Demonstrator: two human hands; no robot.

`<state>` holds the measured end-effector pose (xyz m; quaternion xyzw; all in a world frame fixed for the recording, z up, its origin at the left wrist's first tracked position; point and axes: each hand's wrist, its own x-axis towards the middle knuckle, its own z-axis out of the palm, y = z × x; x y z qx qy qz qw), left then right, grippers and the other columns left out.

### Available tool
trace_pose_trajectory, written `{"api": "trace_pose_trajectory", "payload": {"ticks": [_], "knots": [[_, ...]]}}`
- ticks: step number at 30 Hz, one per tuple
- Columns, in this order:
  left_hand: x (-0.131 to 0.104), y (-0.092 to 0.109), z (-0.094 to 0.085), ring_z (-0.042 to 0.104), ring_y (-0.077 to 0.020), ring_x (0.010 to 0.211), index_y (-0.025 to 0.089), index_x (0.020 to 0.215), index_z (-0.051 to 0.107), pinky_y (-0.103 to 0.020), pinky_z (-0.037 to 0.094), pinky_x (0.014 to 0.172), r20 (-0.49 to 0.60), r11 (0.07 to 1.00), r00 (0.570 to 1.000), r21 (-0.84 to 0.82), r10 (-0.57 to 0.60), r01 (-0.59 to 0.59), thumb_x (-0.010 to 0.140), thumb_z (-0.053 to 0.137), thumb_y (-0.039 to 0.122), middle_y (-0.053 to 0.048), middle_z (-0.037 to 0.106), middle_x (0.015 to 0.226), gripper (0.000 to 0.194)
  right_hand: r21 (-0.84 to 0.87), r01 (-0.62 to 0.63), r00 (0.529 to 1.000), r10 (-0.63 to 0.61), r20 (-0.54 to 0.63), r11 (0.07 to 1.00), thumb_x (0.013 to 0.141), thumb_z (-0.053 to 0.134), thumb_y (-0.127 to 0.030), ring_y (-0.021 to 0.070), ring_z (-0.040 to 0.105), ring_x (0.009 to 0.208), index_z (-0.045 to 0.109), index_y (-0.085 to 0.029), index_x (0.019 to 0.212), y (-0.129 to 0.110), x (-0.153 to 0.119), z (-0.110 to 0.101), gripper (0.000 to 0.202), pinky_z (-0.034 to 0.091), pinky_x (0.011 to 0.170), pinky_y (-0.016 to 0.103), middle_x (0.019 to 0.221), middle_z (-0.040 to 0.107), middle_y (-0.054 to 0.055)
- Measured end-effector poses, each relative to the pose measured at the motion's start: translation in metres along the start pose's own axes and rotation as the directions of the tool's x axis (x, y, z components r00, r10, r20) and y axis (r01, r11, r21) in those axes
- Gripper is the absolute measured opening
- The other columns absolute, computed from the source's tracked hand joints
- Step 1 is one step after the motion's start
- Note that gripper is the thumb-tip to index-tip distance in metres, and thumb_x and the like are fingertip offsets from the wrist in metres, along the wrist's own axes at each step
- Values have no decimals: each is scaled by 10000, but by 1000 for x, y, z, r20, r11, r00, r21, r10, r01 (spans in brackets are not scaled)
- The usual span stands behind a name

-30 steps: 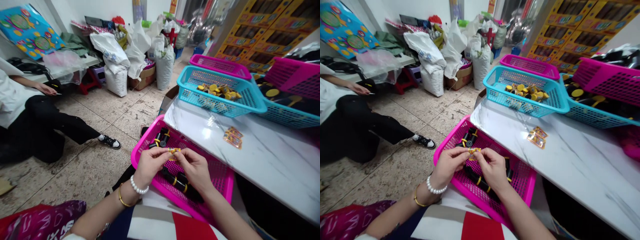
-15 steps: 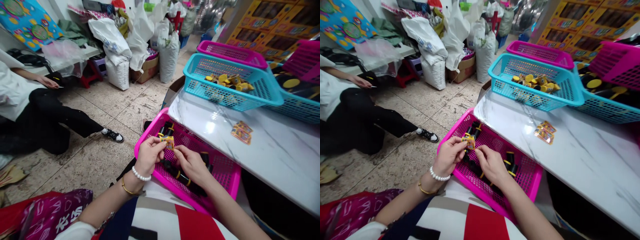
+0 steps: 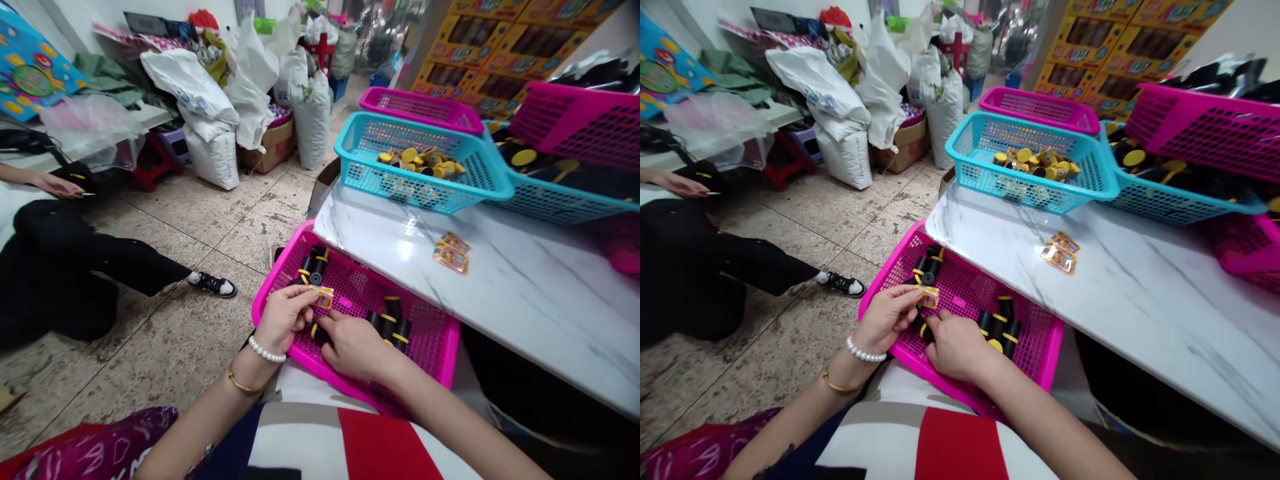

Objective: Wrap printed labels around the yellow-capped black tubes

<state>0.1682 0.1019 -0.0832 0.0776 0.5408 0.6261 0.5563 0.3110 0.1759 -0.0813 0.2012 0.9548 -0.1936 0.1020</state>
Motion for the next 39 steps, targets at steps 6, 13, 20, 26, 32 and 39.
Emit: {"api": "trace_pose_trajectory", "payload": {"ticks": [6, 13, 20, 26, 32, 39], "knots": [[-1, 5, 3, 372, -24, 322, 98, 818, 666, -130, 125, 316, -42, 996, 999, -86, -9, 6, 665, 782, 313, 14, 564, 446, 288, 658, -104, 967, 232, -110, 746, 692, 603, -189, 151, 524, 610, 504, -236, 939, 29, -3, -20, 270, 369, 567, 267, 711, 578, -29], [3, 2, 2, 408, -23, 330, 106, 837, 655, -117, 148, 297, -2, 992, 999, -120, -33, 33, 736, 739, 263, 21, 569, 500, 206, 980, 179, 929, 314, -198, 88, 747, 727, -289, 168, 628, 857, 606, -257, 1004, 38, -1, -25, 286, 487, 814, 317, 937, 673, 2], [5, 5, 2, 404, 6, 355, 86, 903, 647, -104, 174, 297, 69, 981, 995, -176, -65, 76, 763, 719, 226, -25, 646, 689, 210, 967, 211, 902, 352, -249, 143, 735, 767, -291, 175, 648, 967, 636, -241, 928, 28, 6, -19, 239, 475, 914, 342, 1042, 717, 19], [3, 4, 3, 425, -1, 363, 99, 894, 634, -98, 171, 289, 81, 978, 994, -190, -69, 84, 766, 723, 221, 1, 618, 666, 199, 958, 277, 900, 331, -285, 73, 757, 750, -359, 207, 647, 1007, 641, -244, 992, 26, 4, -18, 283, 463, 962, 387, 1079, 712, 46], [1, 4, 7, 443, 0, 389, 90, 895, 640, -87, 195, 294, 99, 948, 993, -303, -70, 97, 757, 729, 204, 6, 606, 679, 199, 965, 255, 902, 345, -261, 63, 788, 723, -382, 185, 647, 903, 640, -235, 986, 29, 8, -8, 261, 487, 901, 350, 955, 692, 20], [2, 4, 6, 439, 0, 394, 83, 850, 640, -88, 197, 296, 110, 923, 988, -358, -109, 142, 717, 751, 192, -6, 615, 699, 205, 946, 271, 866, 383, -321, 180, 778, 738, -322, 158, 649, 874, 577, -237, 937, 18, 5, -11, 242, 518, 822, 298, 949, 691, 10]]}}
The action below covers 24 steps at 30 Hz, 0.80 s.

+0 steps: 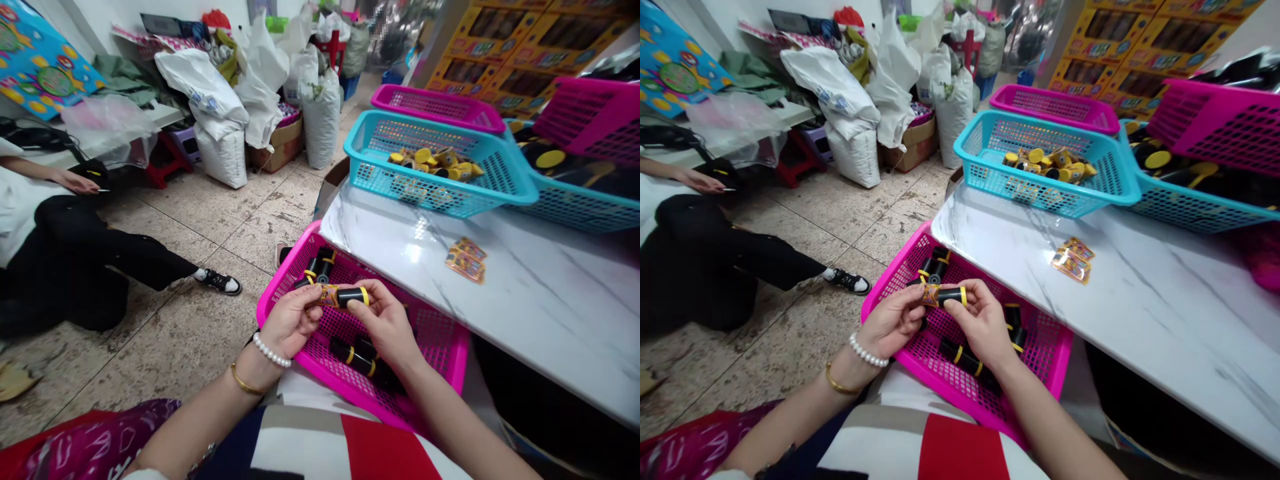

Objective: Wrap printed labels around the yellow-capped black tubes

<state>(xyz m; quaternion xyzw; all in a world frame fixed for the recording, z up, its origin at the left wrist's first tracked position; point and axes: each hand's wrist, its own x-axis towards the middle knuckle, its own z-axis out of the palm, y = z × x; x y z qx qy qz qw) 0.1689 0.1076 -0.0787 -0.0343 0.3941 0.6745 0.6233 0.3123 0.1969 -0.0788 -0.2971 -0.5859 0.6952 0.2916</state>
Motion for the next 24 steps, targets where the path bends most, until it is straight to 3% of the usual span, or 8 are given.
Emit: {"api": "trace_pose_trajectory", "payload": {"ticks": [6, 11, 14, 17, 20, 24], "knots": [[-1, -6, 0, 411, -29, 375, 112, 823, 649, -109, 164, 308, 33, 988, 998, 143, 56, -60, 710, 773, 283, 29, 531, 502, 239, -100, 134, 987, -142, -71, 986, 760, 753, -250, 164, 637, 883, 560, -252, 967, 1, -4, 4, 284, 521, 771, 295, 999, 679, 19], [-4, -9, 4, 501, -52, 545, 100, 918, 677, -113, 274, 375, -40, 971, 977, 129, 210, -203, 694, 798, 276, -7, 587, 674, 310, -81, 206, 971, -214, -103, 975, 728, 777, -200, 161, 645, 900, 583, -260, 966, 2, -3, -1, 313, 521, 807, 301, 985, 681, 1], [-7, -6, 5, 588, -108, 717, 138, 1057, 656, -160, 407, 476, 48, 978, 987, 135, 154, -159, 720, 786, 276, -51, 640, 875, 387, -47, 209, 975, -212, -62, 977, 728, 778, -192, 176, 655, 927, 589, -270, 975, -1, -3, 0, 320, 522, 852, 334, 996, 689, -1], [-9, -4, 5, 590, -116, 748, 127, 1000, 667, -200, 459, 548, 164, 975, 983, 191, 86, -117, 736, 776, 260, -60, 643, 915, 315, -61, 192, 981, -194, -26, 979, 725, 784, -202, 193, 659, 942, 592, -274, 977, -3, -6, 1, 325, 517, 876, 362, 1005, 695, 9], [-9, -3, 5, 572, -92, 685, 113, 884, 665, -202, 458, 564, 150, 965, 983, 222, 108, -140, 706, 800, 254, -36, 632, 848, 264, -90, 180, 983, -183, -20, 979, 711, 797, -224, 213, 659, 954, 600, -269, 978, -4, -7, 2, 335, 509, 896, 383, 1015, 697, 24], [-10, -3, 8, 571, -79, 673, 114, 891, 652, -198, 462, 600, 143, 957, 980, 237, 135, -166, 666, 827, 218, -26, 638, 839, 304, -106, 154, 986, -160, -52, 982, 719, 789, -264, 198, 644, 887, 588, -257, 957, -5, -5, -1, 311, 506, 828, 349, 957, 679, 19]]}}
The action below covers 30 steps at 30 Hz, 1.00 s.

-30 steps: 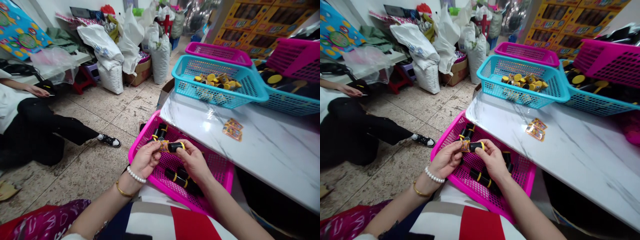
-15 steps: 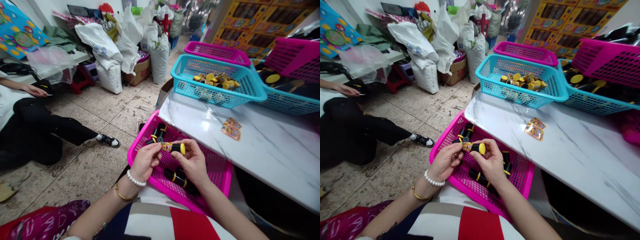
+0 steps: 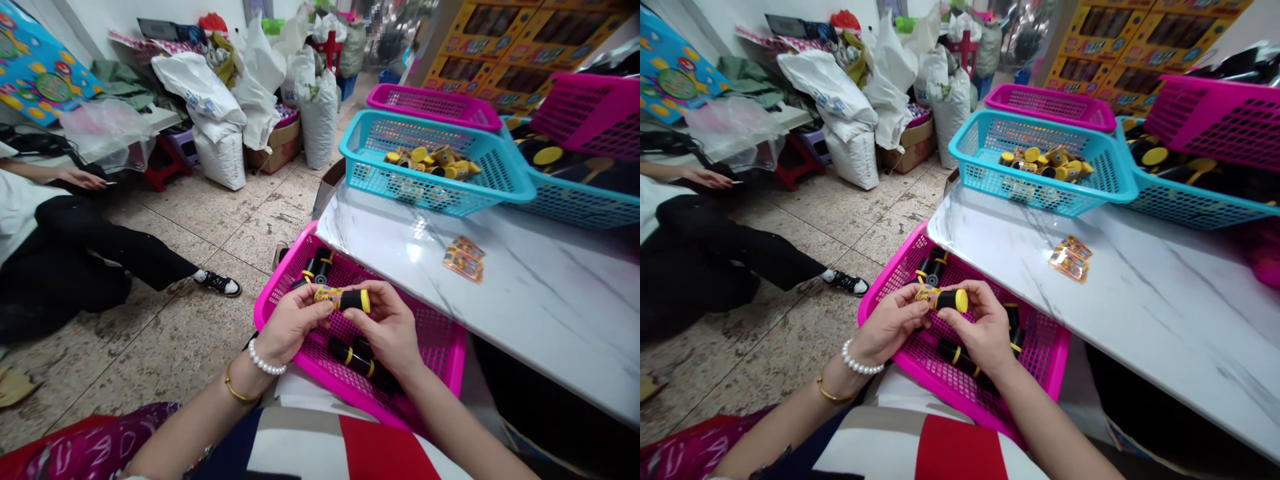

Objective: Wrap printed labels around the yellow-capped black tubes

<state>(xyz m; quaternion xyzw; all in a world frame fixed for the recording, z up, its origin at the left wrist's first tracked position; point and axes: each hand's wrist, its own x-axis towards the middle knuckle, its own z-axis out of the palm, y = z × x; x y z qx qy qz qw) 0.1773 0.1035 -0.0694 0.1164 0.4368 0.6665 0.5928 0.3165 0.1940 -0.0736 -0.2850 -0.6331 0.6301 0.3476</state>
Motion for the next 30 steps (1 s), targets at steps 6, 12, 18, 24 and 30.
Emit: {"api": "trace_pose_trajectory", "payload": {"ticks": [6, 12, 18, 24, 30], "knots": [[3, -1, 0, 617, -119, 695, 126, 1011, 625, -212, 462, 553, -14, 999, 1000, 41, -20, 20, 746, 767, 301, -60, 658, 891, 348, -85, -57, 998, 54, -31, 995, 711, 783, -340, 136, 512, 651, 569, -227, 869, 3, 2, -3, 289, 421, 615, 268, 730, 550, -33], [5, -4, -3, 571, -103, 635, 104, 848, 643, -212, 458, 528, 92, 998, 994, 42, -56, 52, 787, 725, 349, -30, 607, 756, 266, -150, -30, 999, 25, -36, 988, 725, 772, -349, 157, 525, 673, 570, -235, 895, 4, -3, -5, 288, 425, 627, 279, 751, 574, -18], [5, -7, -4, 557, -103, 644, 97, 878, 665, -204, 429, 525, 85, 996, 995, 74, -54, 48, 787, 719, 387, -57, 621, 802, 309, -46, -85, 996, 85, -4, 995, 757, 742, -355, 189, 611, 778, 568, -235, 891, 0, -1, -4, 250, 486, 705, 305, 884, 668, 28], [2, -10, -2, 504, -79, 611, 143, 849, 663, -203, 400, 571, -160, 976, 973, 165, 169, -142, 718, 787, 341, 0, 606, 733, 268, 30, -129, 987, 131, -90, 991, 719, 767, -389, 172, 612, 707, 560, -234, 871, -1, 3, -2, 300, 496, 651, 287, 825, 679, 18], [-1, -12, 0, 536, -95, 655, 160, 868, 697, -204, 422, 618, -208, 951, 944, 234, 254, -205, 699, 797, 261, -5, 647, 744, 221, 37, -128, 989, 130, -76, 991, 722, 772, -373, 168, 620, 735, 568, -235, 881, 1, 3, 0, 293, 503, 673, 278, 848, 691, 21]]}}
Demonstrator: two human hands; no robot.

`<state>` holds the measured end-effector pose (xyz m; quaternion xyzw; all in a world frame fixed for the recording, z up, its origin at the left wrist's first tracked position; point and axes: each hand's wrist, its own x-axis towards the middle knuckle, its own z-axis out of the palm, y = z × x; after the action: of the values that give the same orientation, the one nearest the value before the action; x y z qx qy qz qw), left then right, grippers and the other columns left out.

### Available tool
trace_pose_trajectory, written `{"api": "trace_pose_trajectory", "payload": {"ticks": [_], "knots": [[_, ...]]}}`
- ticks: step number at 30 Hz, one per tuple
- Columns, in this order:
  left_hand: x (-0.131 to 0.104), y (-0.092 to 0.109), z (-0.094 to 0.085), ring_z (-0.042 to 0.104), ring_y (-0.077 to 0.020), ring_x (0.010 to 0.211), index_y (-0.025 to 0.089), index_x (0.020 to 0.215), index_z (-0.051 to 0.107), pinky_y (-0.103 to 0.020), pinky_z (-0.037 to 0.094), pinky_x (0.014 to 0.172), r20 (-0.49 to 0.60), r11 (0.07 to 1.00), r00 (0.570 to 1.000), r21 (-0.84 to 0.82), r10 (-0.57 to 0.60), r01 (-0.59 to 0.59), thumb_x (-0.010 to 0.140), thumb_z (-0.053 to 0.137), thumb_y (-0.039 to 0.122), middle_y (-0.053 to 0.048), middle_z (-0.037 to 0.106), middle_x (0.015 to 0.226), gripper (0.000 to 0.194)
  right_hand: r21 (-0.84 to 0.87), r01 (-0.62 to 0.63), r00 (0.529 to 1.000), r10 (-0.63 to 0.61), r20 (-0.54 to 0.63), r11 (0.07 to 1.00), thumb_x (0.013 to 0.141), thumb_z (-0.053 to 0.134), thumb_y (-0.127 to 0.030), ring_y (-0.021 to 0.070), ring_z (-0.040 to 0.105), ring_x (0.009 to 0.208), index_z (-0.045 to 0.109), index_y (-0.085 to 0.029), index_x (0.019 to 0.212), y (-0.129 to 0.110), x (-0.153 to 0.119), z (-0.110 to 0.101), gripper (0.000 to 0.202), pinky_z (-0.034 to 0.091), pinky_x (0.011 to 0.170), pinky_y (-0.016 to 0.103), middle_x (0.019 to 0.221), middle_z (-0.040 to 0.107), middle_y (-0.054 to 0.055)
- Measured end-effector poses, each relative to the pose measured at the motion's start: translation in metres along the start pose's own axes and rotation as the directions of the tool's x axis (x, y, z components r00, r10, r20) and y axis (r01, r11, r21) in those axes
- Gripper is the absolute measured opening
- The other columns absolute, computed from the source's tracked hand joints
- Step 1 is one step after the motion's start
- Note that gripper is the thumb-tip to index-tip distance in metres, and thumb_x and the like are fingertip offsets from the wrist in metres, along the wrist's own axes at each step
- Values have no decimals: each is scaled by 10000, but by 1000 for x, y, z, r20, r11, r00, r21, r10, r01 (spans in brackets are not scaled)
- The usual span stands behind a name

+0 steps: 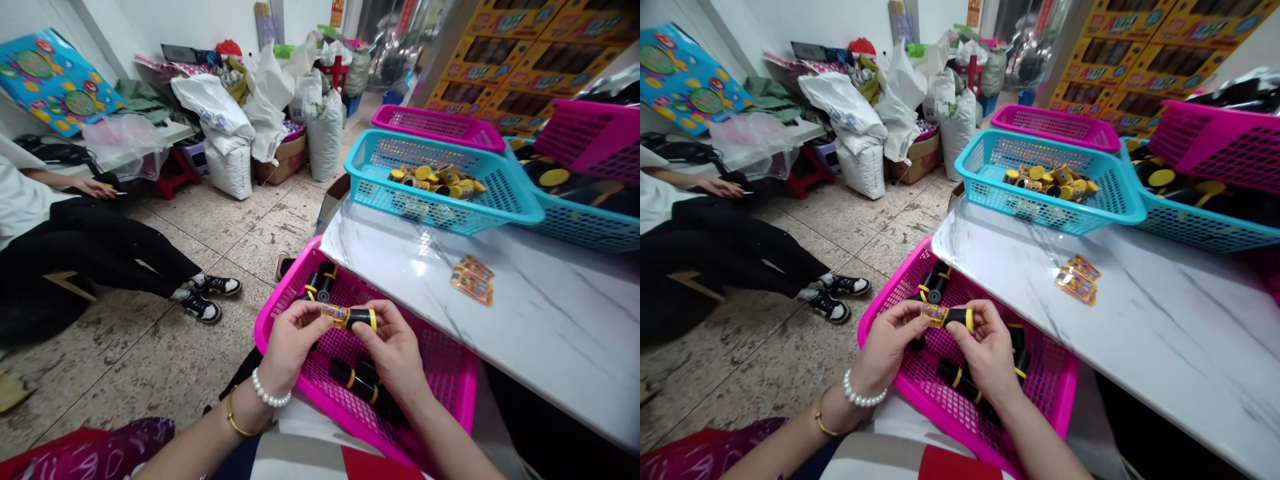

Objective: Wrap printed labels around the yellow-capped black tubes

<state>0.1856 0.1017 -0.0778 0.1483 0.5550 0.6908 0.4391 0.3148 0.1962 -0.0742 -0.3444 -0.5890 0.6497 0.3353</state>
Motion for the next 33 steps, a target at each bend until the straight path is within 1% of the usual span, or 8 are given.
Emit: {"api": "trace_pose_trajectory", "payload": {"ticks": [3, 5, 17, 22, 24, 28, 31, 33], "knots": [[1, -2, 0, 572, -113, 740, 179, 848, 683, -214, 446, 684, -105, 997, 992, -32, 63, -67, 694, 796, 239, -7, 662, 810, 200, -13, -9, 1000, 9, -26, 1000, 716, 777, -372, 171, 623, 725, 568, -232, 878, 0, 1, -1, 299, 507, 667, 283, 841, 691, 22], [1, -2, -1, 581, -128, 771, 177, 828, 691, -229, 454, 709, -117, 997, 990, -20, 78, -81, 692, 796, 244, -19, 663, 828, 184, -20, -6, 999, 5, -43, 1000, 712, 779, -376, 172, 624, 710, 570, -231, 876, -1, 1, -2, 302, 510, 656, 286, 822, 686, 18], [-1, 3, -3, 526, -148, 788, 170, 837, 771, -255, 406, 714, 133, 980, 991, 197, 0, -26, 765, 736, 296, -44, 620, 819, 149, 21, 24, 999, -25, 43, 999, 755, 754, -333, 175, 643, 801, 566, -246, 911, 3, -2, 1, 259, 524, 725, 287, 902, 694, 21], [2, 3, -7, 462, -110, 736, 137, 682, 726, -224, 382, 665, 211, 997, 975, -3, -69, 71, 773, 722, 247, -21, 544, 776, 143, 38, 8, 999, -10, 51, 999, 765, 746, -330, 170, 642, 781, 566, -244, 912, 3, -2, 3, 248, 527, 715, 286, 874, 686, 17], [3, 4, -8, 488, -112, 758, 122, 756, 726, -227, 403, 686, 250, 986, 962, -91, -111, 137, 781, 716, 250, -37, 572, 821, 132, 29, 26, 999, -27, 27, 999, 758, 755, -311, 186, 653, 830, 564, -247, 921, 3, -3, 4, 259, 532, 765, 311, 915, 694, 27], [3, 7, -6, 556, -124, 799, 149, 962, 655, -232, 450, 661, 185, 957, 972, -222, -146, 187, 799, 714, 302, -53, 616, 936, 231, -1, 77, 997, -77, -6, 997, 749, 768, -272, 198, 650, 898, 567, -255, 940, 5, -4, 4, 277, 526, 825, 339, 987, 689, 35], [1, 8, -5, 583, -122, 722, 173, 1070, 588, -222, 454, 555, 242, 946, 952, -217, -186, 240, 772, 742, 343, -45, 616, 931, 376, -57, 137, 989, -134, 55, 989, 756, 766, -274, 205, 638, 910, 582, -262, 977, 7, -6, 4, 288, 517, 830, 359, 998, 664, 35], [0, 7, -5, 553, -89, 614, 146, 1041, 590, -201, 424, 498, 293, 951, 936, -177, -194, 252, 758, 756, 346, -26, 605, 849, 384, -173, 204, 974, -183, 132, 964, 742, 780, -280, 217, 615, 951, 618, -264, 1015, 6, -7, 2, 317, 500, 857, 373, 1017, 629, 41]]}}
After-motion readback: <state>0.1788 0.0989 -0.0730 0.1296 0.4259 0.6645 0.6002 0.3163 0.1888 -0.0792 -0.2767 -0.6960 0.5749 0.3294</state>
